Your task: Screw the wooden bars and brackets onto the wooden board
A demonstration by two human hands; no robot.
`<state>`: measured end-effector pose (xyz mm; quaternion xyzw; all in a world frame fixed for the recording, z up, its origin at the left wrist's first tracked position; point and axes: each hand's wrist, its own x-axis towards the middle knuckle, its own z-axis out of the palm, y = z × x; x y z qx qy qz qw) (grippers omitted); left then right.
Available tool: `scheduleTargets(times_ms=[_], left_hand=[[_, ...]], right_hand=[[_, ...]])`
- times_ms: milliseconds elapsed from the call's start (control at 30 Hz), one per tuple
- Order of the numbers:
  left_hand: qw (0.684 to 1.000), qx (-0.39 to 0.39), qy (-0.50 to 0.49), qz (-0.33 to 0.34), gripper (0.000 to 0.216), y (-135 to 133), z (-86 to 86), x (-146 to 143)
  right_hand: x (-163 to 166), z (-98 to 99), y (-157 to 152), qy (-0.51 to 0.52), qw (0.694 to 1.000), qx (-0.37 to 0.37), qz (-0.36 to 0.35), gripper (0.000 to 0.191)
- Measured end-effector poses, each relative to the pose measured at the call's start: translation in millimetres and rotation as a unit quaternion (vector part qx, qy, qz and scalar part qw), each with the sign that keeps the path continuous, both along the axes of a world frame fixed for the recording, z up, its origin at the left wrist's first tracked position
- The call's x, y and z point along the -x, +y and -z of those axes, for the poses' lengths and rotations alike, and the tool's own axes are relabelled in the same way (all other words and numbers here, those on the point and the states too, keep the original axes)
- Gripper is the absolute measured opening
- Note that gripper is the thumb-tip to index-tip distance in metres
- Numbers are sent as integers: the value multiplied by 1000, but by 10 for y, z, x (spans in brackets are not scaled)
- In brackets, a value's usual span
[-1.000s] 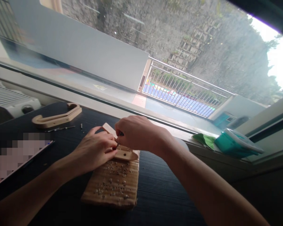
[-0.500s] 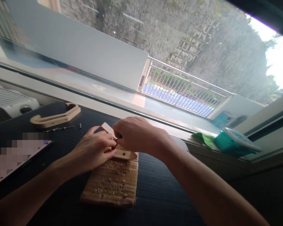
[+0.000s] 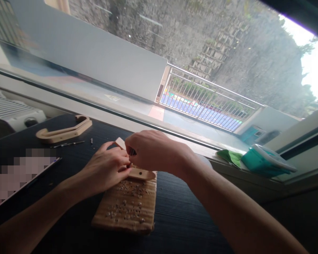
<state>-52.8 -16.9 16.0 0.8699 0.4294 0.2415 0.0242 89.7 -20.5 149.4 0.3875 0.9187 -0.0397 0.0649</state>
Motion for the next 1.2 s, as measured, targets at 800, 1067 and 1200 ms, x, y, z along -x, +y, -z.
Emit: scheduleTargets(times_ms=[800, 1067, 1200], left_hand=[[1000, 12, -2, -2, 21, -13, -32, -1], [1000, 10, -11, 6, 19, -10, -23, 8], [1000, 16, -4, 8, 19, -13, -39, 8]], right_hand=[[1, 47, 50, 6, 999, -29, 39, 26], [-54, 49, 42, 37, 999, 33, 11, 19], [-57, 120, 47, 58, 997, 22, 49, 20]])
